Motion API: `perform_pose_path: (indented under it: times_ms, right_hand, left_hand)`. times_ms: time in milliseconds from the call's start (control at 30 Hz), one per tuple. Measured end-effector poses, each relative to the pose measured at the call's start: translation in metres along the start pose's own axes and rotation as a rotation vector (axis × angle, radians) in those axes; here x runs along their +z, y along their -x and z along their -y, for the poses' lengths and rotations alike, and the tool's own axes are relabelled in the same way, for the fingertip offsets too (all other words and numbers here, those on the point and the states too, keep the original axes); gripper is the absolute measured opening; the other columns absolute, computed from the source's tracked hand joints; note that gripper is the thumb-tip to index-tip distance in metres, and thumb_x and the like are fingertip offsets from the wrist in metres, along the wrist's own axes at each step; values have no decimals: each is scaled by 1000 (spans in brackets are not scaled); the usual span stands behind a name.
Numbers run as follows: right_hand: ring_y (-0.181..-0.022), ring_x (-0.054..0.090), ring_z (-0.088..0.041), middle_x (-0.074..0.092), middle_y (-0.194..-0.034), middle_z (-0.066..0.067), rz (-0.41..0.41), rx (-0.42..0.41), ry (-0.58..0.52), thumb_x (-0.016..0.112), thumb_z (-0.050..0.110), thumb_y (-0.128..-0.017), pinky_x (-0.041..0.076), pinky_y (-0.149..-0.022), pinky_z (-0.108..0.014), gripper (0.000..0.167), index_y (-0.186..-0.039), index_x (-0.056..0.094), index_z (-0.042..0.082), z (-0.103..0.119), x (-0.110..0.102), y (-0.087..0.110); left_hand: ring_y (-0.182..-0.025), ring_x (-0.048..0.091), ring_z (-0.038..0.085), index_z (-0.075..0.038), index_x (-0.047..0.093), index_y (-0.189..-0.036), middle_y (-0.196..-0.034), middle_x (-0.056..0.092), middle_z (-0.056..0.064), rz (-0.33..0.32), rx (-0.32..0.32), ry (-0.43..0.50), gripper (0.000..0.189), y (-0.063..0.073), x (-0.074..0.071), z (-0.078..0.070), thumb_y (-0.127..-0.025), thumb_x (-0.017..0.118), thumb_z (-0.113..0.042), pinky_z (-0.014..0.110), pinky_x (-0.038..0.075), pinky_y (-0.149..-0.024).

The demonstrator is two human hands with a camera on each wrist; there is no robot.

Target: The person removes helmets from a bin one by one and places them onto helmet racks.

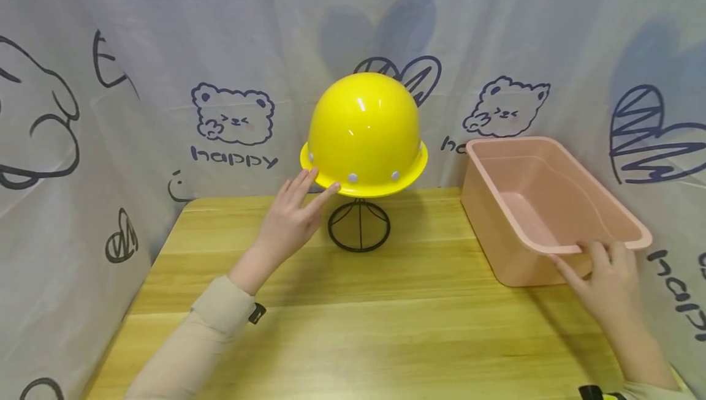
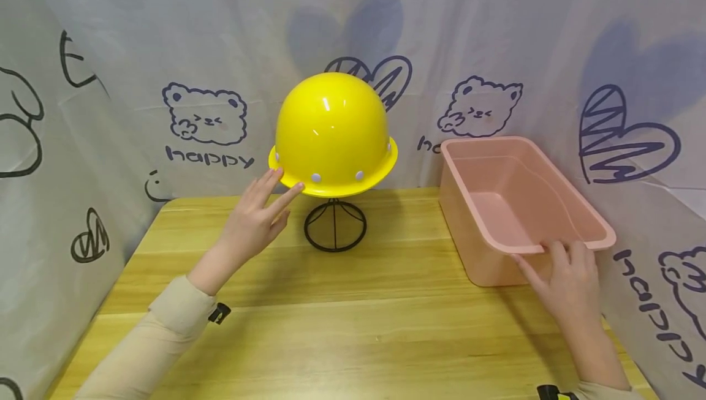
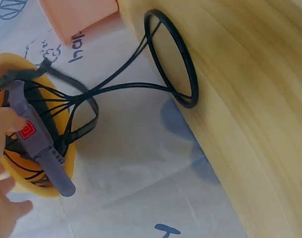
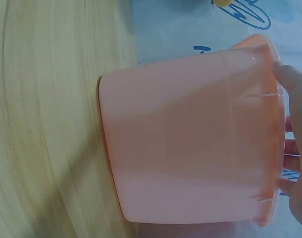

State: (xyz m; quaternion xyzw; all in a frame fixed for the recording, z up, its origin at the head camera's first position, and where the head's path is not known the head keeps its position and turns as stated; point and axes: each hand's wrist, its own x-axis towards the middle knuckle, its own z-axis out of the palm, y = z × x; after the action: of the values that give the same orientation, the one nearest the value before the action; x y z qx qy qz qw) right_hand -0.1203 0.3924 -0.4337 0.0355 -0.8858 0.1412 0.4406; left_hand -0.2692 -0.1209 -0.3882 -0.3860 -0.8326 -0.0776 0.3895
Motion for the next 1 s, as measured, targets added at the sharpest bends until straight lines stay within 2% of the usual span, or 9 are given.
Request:
perform_pose_path:
  times_ms: [133,267,367,567,667,1000]
  right_hand:
    - [-89,41,-52,47,-92,-31,4,2,-1,42,82,-82,29,-75,-57,94,-98,57,-10,0,0,-1]
    - [-89,41,-52,47,-93,-32,5,5,-4,42,82,-82,29,-76,-58,94,-99,57,-10,1,0,-1]
    - [-91,41,-53,47,-95,-33,24,18,-9,40,83,-81,29,-77,-59,97,-100,57,-10,2,-2,0]
    - [-94,40,-54,46,-98,-33,47,41,-9,37,85,-80,30,-78,-60,100,-103,57,-10,3,-4,2]
    - [-94,40,-54,46,-98,-33,48,43,-8,38,86,-79,30,-78,-61,101,-102,57,-10,2,-4,3]
    - [-90,39,-53,45,-95,-33,43,35,-11,37,84,-81,29,-75,-59,99,-101,56,-10,2,-3,1]
  left_hand:
    - [-143,34,41,-31,36,-150,-159,25,22,132,-56,9,80,5,-3,-2,-81,77,-22,62,35,-109]
    - [-150,19,35,-39,20,-154,-164,7,16,295,-118,-13,92,9,-6,-5,-81,76,-38,63,22,-115]
    - [-152,11,33,-42,14,-155,-165,-1,12,374,-147,-25,96,9,-9,-6,-81,74,-46,65,16,-117]
    - [-153,-3,30,-43,10,-155,-165,-10,8,460,-188,-15,97,6,-15,-10,-81,72,-51,66,9,-117]
    - [-153,-4,30,-44,9,-155,-165,-12,7,493,-198,-19,97,4,-16,-11,-81,71,-54,67,7,-117]
    - [-153,-4,33,-45,11,-154,-166,-7,6,521,-223,6,94,3,-22,-12,-81,68,-62,68,1,-116]
